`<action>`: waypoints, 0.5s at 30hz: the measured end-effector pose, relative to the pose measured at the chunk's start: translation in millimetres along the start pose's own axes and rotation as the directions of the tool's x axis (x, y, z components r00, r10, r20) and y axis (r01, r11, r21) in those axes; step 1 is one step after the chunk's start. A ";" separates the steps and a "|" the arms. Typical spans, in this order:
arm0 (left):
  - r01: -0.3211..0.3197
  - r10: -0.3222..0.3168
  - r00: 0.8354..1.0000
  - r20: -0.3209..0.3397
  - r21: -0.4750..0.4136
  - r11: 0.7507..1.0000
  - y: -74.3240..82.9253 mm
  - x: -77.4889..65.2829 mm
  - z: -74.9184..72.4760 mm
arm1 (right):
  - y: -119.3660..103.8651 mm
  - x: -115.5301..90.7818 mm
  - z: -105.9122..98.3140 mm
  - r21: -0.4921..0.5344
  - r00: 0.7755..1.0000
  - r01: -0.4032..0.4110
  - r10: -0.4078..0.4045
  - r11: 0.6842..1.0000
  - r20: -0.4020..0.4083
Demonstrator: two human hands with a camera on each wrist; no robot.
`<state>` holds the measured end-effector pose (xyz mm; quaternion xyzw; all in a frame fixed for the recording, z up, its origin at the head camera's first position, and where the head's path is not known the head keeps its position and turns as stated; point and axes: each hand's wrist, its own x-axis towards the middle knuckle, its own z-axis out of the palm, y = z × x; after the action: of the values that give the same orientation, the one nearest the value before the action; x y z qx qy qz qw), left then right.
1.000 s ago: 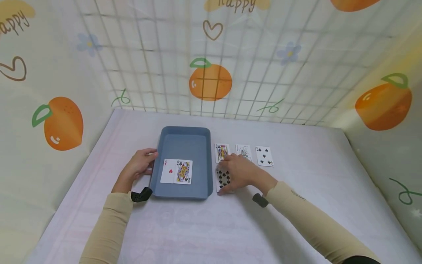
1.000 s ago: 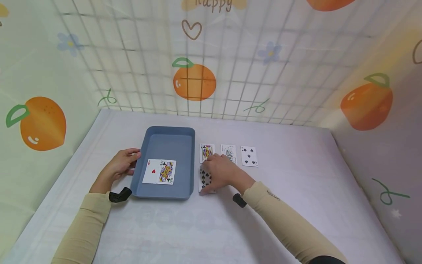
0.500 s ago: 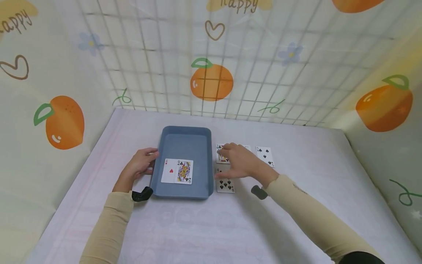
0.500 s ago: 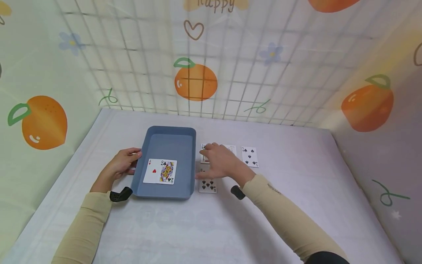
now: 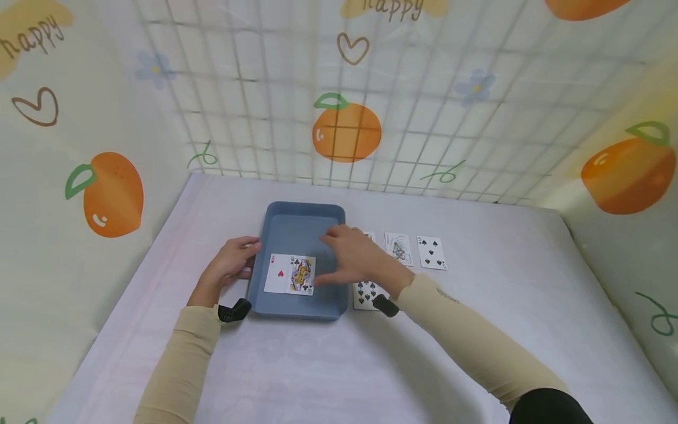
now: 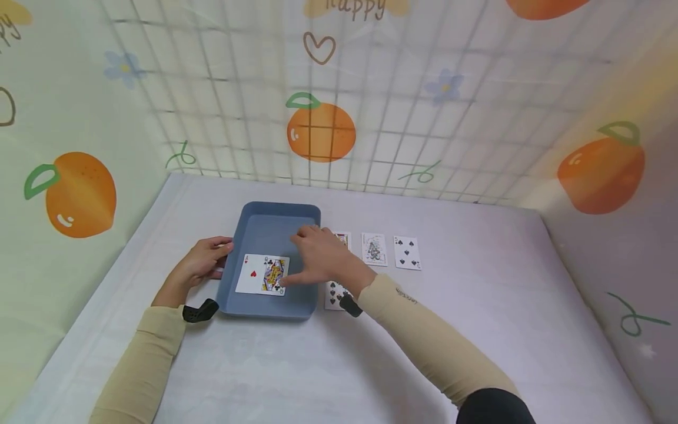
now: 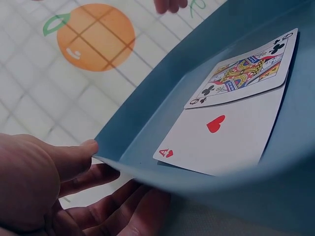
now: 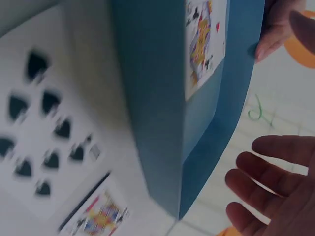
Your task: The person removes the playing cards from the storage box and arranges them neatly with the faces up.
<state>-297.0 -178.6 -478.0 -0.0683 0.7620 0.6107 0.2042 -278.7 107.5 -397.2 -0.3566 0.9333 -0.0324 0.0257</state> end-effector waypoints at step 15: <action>-0.013 0.013 1.000 0.005 -0.020 1.000 0.2 1.0 -0.8 | -34.2 28.0 19.0 -0.136 0.991 0.028 -0.009 0.990 0.135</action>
<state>-298.1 -179.1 -478.1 -0.0638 0.7559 0.6196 0.2015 -275.4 62.6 -414.2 -0.3676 0.9261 0.0560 0.0631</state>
